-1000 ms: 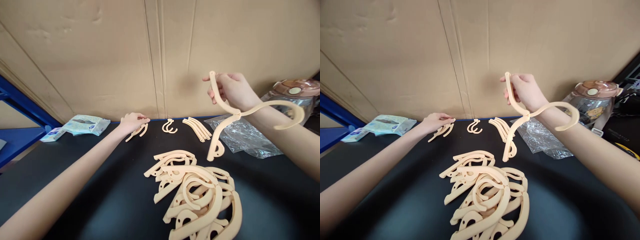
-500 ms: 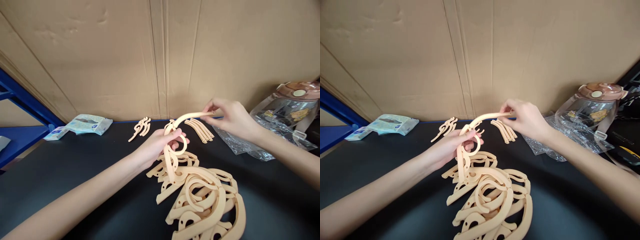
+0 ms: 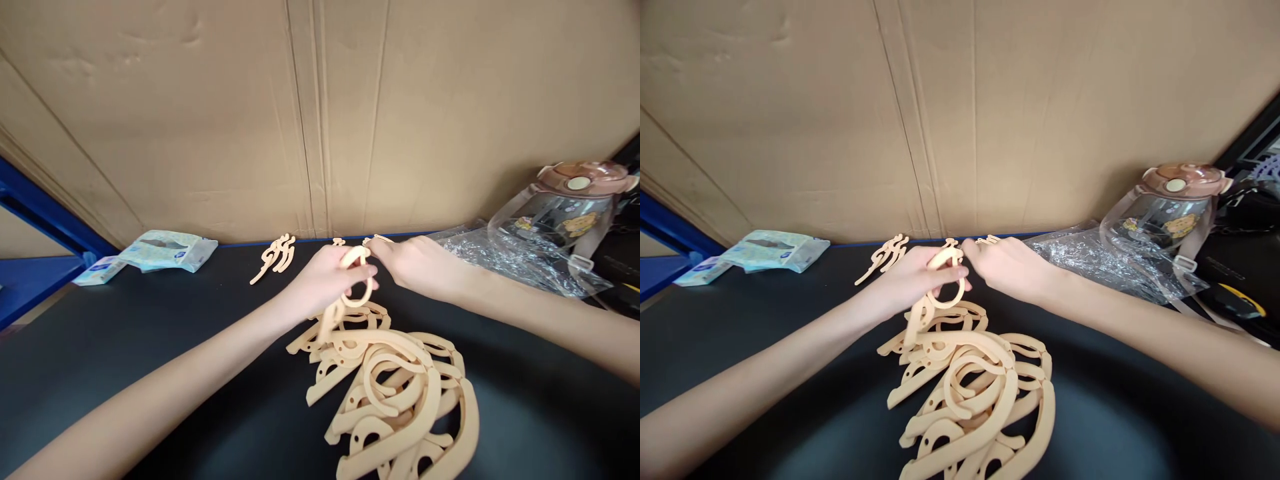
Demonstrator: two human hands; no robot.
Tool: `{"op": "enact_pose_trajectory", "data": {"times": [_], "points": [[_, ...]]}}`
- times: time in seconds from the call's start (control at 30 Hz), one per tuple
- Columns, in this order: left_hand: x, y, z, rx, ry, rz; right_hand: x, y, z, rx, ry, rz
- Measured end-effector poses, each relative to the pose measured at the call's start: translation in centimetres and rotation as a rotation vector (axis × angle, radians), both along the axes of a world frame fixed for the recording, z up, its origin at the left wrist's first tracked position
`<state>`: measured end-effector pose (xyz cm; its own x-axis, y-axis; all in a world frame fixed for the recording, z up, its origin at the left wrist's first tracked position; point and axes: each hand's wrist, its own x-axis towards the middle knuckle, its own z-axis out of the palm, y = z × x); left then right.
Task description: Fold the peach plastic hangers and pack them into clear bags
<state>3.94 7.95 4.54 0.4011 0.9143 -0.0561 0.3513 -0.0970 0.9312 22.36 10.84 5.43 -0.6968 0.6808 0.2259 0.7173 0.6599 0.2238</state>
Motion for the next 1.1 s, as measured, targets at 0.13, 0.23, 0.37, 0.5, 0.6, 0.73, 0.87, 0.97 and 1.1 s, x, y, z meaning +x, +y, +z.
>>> {"op": "enact_pose_trajectory", "data": {"times": [0.13,0.23,0.37,0.5,0.6,0.73,0.87,0.97,1.1], "points": [[0.3,-0.3,0.7,-0.024,-0.004,-0.042,1.8,3.5,0.4,-0.197,0.398,-0.225],[-0.4,-0.1,1.8,-0.089,-0.149,-0.036,3.9,5.7,0.0,-0.228,0.632,-0.288],[-1.4,0.6,3.2,-0.263,-0.263,-0.061,5.5,6.9,-1.5,-0.205,0.592,-0.353],[-1.7,0.9,3.8,-0.245,-0.324,-0.026,5.2,7.4,-3.5,-0.207,0.457,-0.446],[-2.2,1.0,3.7,-0.239,-0.275,-0.163,4.3,7.6,-4.6,-0.168,0.355,-0.514],[-2.8,1.1,3.0,-0.050,0.039,-0.195,3.2,7.0,-4.2,-0.170,0.287,-0.531],[-2.6,1.2,2.6,0.312,0.396,0.016,1.6,4.0,-1.9,-0.235,0.343,-0.424],[-2.2,1.4,2.9,0.504,0.498,0.089,0.1,1.2,-0.3,-0.578,0.616,-0.005],[-2.1,1.6,3.5,0.420,0.256,0.085,-0.8,-0.3,1.3,-0.402,0.709,0.061]]}}
